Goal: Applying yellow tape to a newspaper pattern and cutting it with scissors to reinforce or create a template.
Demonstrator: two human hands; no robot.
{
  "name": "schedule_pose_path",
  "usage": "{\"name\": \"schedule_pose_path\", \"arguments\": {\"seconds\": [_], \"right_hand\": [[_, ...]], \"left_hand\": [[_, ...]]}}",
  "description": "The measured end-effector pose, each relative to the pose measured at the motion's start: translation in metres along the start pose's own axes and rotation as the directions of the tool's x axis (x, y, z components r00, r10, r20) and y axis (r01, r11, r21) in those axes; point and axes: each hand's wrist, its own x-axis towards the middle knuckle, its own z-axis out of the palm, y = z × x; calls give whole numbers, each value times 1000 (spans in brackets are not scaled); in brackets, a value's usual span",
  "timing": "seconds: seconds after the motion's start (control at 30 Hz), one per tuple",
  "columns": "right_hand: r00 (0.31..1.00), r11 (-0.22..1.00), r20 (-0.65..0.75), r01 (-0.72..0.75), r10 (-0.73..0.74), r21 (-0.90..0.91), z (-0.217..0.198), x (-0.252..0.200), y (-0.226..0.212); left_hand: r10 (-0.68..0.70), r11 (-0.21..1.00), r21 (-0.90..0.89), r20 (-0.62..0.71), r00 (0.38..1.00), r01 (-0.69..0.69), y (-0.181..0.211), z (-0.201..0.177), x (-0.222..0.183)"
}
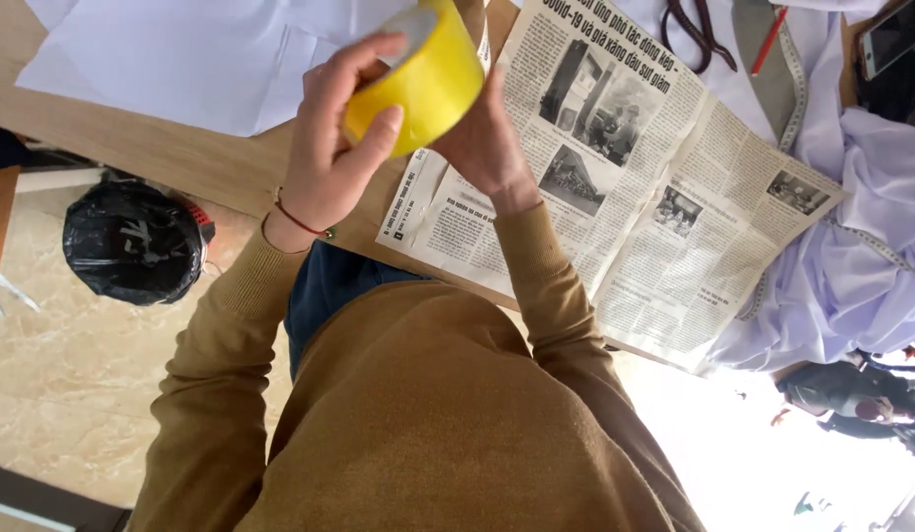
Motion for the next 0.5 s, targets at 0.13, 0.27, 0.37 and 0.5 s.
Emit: {"name": "schedule_pose_path", "arguments": {"seconds": [0.13, 0.27, 0.37, 0.5], "right_hand": [[931, 908, 256, 327, -261, -263, -9, -22, -10], [877, 694, 338, 477, -340, -540, 3, -32, -12], [853, 633, 264, 514, -450, -579, 2, -30, -10], [881, 726, 203, 469, -428, -504, 2, -31, -13]], "left_hand": [[-37, 997, -61, 97, 995, 44, 9, -4, 15], [-31, 996, -78, 244, 969, 52, 14, 0, 23], [-34, 979, -171, 383, 923, 107, 14, -2, 28], [-56, 931, -258, 599, 799, 258, 11, -13, 30]]}}
